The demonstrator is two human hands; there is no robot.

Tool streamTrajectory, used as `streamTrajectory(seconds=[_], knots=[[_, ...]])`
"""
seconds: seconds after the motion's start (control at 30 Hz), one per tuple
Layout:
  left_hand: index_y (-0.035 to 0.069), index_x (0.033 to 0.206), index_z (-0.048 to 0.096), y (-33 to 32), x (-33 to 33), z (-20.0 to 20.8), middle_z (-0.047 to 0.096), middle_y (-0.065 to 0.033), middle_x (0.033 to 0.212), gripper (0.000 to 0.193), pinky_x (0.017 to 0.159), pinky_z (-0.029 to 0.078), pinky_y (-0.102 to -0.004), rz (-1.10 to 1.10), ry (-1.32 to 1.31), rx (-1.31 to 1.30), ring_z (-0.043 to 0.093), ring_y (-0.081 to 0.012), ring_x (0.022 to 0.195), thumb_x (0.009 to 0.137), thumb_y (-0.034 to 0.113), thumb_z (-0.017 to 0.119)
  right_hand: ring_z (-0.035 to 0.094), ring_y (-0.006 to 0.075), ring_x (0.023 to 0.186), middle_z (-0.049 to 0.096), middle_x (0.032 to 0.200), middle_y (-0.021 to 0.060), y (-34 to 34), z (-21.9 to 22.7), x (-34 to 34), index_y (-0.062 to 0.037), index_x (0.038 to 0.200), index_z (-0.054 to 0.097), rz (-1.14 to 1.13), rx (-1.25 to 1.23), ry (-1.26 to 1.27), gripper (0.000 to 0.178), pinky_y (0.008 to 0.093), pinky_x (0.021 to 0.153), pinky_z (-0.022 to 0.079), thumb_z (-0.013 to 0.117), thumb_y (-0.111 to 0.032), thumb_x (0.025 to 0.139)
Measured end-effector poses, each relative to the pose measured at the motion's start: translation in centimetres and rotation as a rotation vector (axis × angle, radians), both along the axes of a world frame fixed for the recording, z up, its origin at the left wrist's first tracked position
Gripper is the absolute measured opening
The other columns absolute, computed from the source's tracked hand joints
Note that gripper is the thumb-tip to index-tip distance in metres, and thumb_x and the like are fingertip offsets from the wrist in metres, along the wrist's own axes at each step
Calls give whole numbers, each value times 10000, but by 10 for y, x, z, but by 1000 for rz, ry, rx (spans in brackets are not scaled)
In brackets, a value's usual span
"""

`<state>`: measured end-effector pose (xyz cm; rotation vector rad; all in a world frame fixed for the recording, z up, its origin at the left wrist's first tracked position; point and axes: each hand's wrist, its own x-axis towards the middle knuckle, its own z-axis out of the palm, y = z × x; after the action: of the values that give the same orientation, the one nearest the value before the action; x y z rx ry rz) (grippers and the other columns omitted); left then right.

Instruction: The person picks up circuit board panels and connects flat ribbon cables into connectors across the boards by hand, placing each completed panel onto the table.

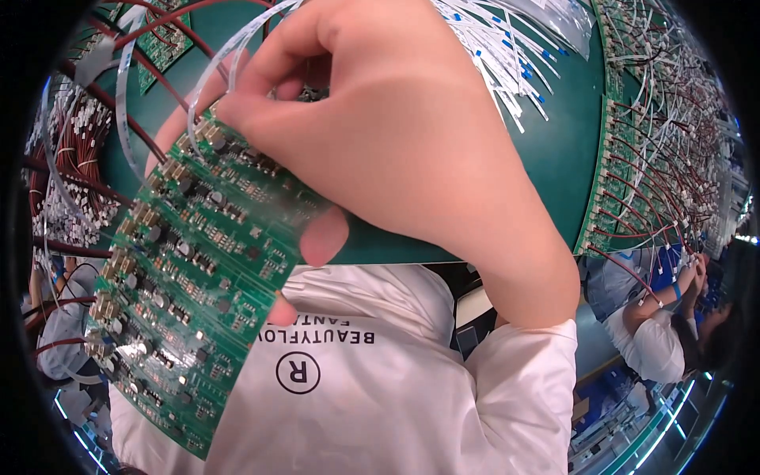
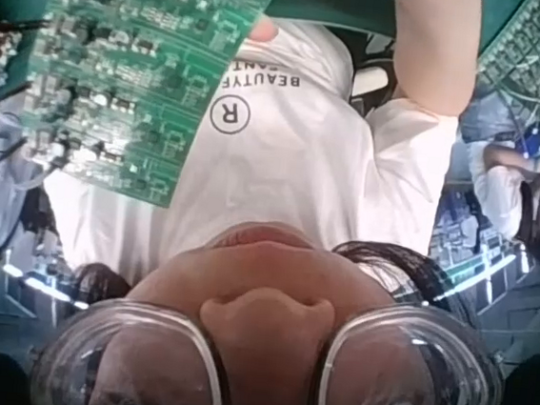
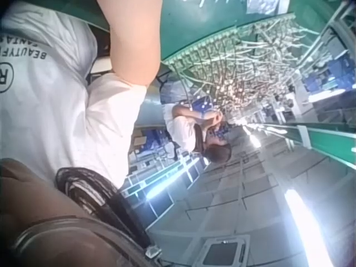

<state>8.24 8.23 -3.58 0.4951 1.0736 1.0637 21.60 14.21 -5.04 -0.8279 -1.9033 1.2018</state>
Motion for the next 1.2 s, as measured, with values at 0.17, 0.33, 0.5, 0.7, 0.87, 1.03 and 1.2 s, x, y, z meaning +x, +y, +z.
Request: streamTrajectory(seconds=[0.17,0.33,0.5,0.7,0.87,1.03,1.2], knots=[[83,1385,312,-2,-6,-7,470,-201,1289,723,642,559,-570,-11,-110,-30,566,-428,1045,782,212,689,570,108,738,622,789,55,-1,-2,-3,42,848,644,-3,-100,30,132,215,659,438,662,67,720],[76,1376,326,3,-10,-15,482,-207,1274,680,653,554,-577,-31,-232,-56,568,-434,1039,804,225,662,576,105,740,622,791,53,2,-4,-6,44,863,639,-13,-179,45,144,211,658,447,657,69,723],[69,1366,340,5,-11,-18,493,-213,1258,639,663,550,-584,-54,-346,-74,570,-440,1033,825,237,635,608,103,758,631,820,50,-3,-4,-8,43,908,612,-11,-168,53,168,213,692,490,635,76,745],[61,1354,358,7,-13,-23,507,-220,1239,592,676,544,-593,-85,-495,-112,572,-448,1026,850,252,603,613,101,785,656,872,64,3,-16,3,44,931,618,42,-185,3,172,214,704,494,632,65,761],[55,1345,372,8,-18,-23,518,-226,1223,557,687,539,-600,-96,-606,-123,574,-454,1021,871,264,576,613,103,777,657,858,62,-4,-7,-5,41,910,625,-79,-213,-29,147,217,699,494,641,55,764],[48,1335,386,15,-33,-22,530,-232,1207,524,698,535,-606,-110,-711,-126,575,-460,1015,892,277,549,609,101,772,651,836,47,4,-2,-10,35,880,641,-75,-256,29,114,213,688,481,652,32,767],[41,1325,400,24,-39,-25,541,-239,1191,496,709,530,-613,-148,-833,-118,577,-466,1009,913,289,523,575,89,748,631,835,41,11,4,-8,22,891,646,-72,-177,-82,111,207,675,454,662,4,783]])
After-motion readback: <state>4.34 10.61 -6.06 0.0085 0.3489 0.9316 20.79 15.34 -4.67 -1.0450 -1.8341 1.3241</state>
